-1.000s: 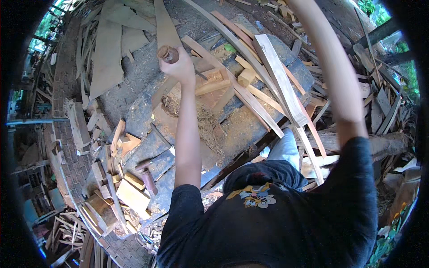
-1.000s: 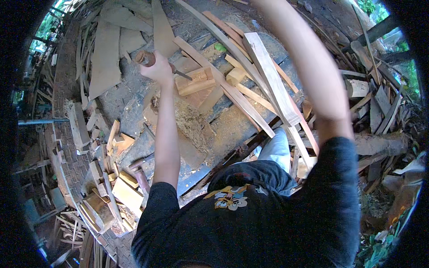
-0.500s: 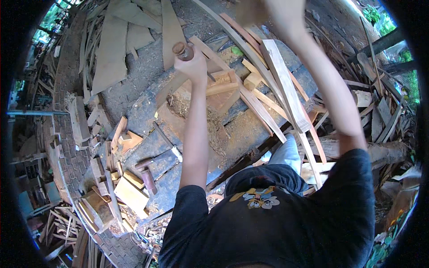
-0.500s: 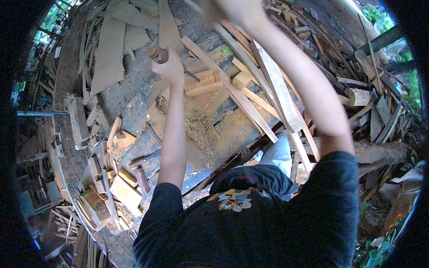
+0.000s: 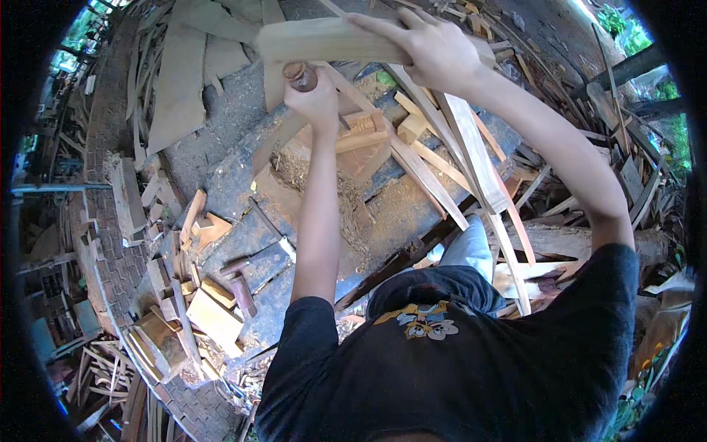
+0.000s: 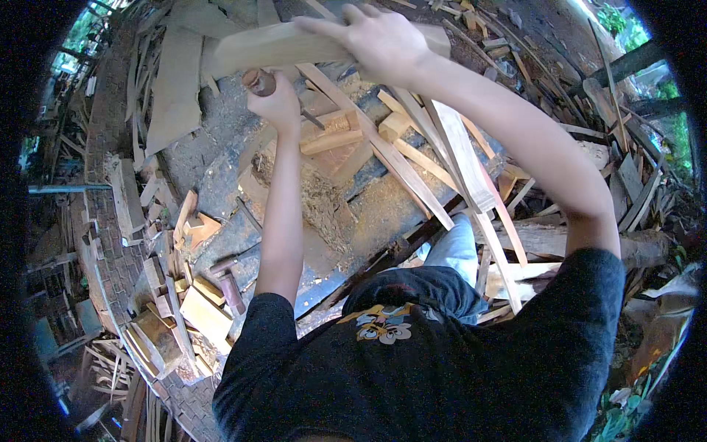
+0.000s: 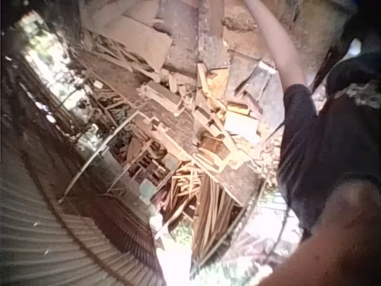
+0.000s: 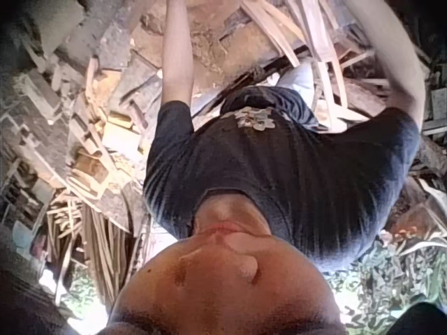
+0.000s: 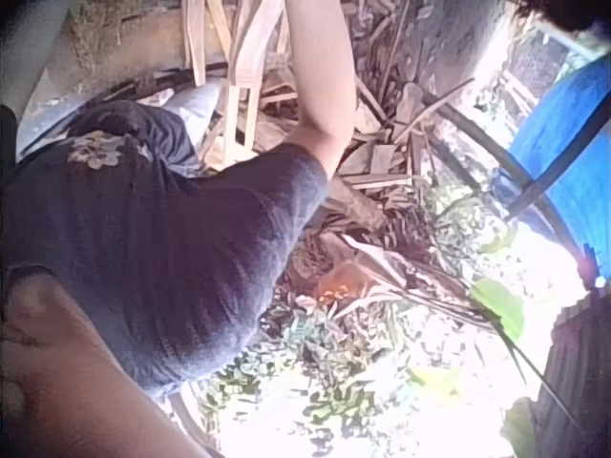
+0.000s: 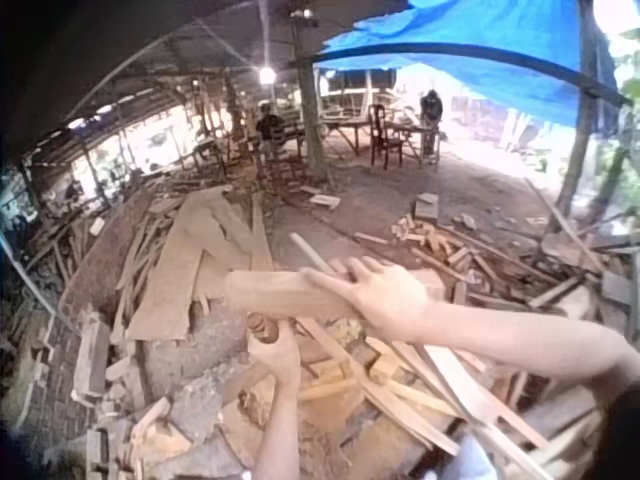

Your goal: Using a chisel and a wooden block as a mallet to carve a mortise into a wooden piece.

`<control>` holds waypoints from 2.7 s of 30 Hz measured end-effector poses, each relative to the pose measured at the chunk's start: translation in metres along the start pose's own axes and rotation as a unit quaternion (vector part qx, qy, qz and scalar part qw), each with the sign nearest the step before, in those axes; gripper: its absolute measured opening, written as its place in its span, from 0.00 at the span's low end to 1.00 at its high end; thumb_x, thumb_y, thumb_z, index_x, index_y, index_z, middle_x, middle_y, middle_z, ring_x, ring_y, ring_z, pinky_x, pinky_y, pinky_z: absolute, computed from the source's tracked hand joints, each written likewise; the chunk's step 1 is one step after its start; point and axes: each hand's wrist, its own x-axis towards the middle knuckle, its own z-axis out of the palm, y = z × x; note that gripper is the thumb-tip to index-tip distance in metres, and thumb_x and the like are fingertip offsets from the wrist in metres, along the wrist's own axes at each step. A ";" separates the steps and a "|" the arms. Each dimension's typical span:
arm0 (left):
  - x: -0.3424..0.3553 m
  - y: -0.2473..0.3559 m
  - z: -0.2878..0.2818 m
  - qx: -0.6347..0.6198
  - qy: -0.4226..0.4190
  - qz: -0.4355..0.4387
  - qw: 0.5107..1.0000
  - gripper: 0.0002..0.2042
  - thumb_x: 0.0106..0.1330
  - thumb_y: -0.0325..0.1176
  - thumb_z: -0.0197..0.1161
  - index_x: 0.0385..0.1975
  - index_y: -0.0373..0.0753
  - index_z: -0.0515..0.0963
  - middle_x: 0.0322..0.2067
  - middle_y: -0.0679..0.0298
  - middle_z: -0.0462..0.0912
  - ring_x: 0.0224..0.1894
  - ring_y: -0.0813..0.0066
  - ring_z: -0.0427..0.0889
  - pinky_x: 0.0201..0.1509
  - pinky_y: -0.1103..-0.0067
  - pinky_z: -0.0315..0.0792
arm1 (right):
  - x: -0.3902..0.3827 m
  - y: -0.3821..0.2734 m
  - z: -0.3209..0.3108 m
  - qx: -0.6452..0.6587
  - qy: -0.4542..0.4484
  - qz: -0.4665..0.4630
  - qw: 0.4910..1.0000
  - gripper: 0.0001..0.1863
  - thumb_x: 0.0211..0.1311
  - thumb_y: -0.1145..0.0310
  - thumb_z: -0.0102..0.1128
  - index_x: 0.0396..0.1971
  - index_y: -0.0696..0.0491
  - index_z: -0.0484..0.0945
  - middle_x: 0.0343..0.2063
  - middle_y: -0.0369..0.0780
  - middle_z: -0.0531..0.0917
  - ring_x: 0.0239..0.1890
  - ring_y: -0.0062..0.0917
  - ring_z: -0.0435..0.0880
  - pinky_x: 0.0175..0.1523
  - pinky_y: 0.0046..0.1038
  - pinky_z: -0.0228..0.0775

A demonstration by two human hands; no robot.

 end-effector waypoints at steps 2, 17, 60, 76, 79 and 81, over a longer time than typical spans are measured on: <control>0.000 -0.001 -0.004 -0.022 0.011 -0.015 1.000 0.03 0.47 0.22 0.57 0.20 0.30 0.71 0.19 0.65 0.75 0.21 0.81 0.72 0.25 0.81 0.65 | 0.014 -0.006 -0.015 -0.042 -0.321 0.161 0.932 0.38 0.35 0.75 0.57 0.55 0.47 0.59 0.39 0.50 0.75 0.37 0.39 0.77 0.41 0.36 0.72; -0.006 0.006 0.008 0.011 0.008 0.031 0.999 0.06 0.46 0.21 0.59 0.25 0.29 0.72 0.20 0.63 0.76 0.24 0.79 0.75 0.28 0.82 0.68 | 0.028 0.015 -0.068 0.010 0.088 0.103 0.991 0.39 0.31 0.74 0.60 0.51 0.64 0.58 0.43 0.49 0.71 0.44 0.32 0.71 0.50 0.29 0.63; 0.008 -0.062 -0.087 -0.113 0.211 -0.126 0.963 0.06 0.53 0.21 0.51 0.18 0.37 0.62 0.14 0.66 0.66 0.13 0.81 0.63 0.15 0.83 0.58 | -0.171 -0.026 0.174 0.265 -0.275 0.458 0.803 0.37 0.28 0.66 0.63 0.48 0.57 0.66 0.34 0.50 0.78 0.39 0.37 0.77 0.47 0.31 0.67; 0.000 -0.017 -0.112 -0.160 0.367 -0.198 0.895 0.06 0.54 0.32 0.53 0.24 0.39 0.65 0.16 0.68 0.63 0.18 0.77 0.63 0.22 0.81 0.61 | -0.354 -0.033 0.152 0.440 -0.011 0.740 0.508 0.27 0.32 0.66 0.63 0.37 0.61 0.69 0.28 0.41 0.77 0.29 0.26 0.75 0.35 0.25 0.67; 0.006 0.010 -0.084 -0.190 0.315 -0.196 0.909 0.04 0.55 0.28 0.52 0.26 0.37 0.65 0.16 0.70 0.61 0.17 0.80 0.60 0.20 0.82 0.58 | -0.425 -0.031 0.177 0.392 -0.059 0.764 0.509 0.33 0.27 0.64 0.66 0.40 0.63 0.69 0.31 0.45 0.77 0.33 0.30 0.76 0.39 0.29 0.68; 0.004 0.014 -0.079 -0.204 0.244 -0.184 0.930 0.05 0.55 0.27 0.52 0.29 0.34 0.66 0.16 0.69 0.61 0.17 0.81 0.59 0.20 0.83 0.57 | -0.424 -0.043 0.175 0.360 -0.096 0.754 0.541 0.34 0.25 0.63 0.66 0.39 0.63 0.69 0.31 0.46 0.78 0.34 0.32 0.76 0.39 0.30 0.68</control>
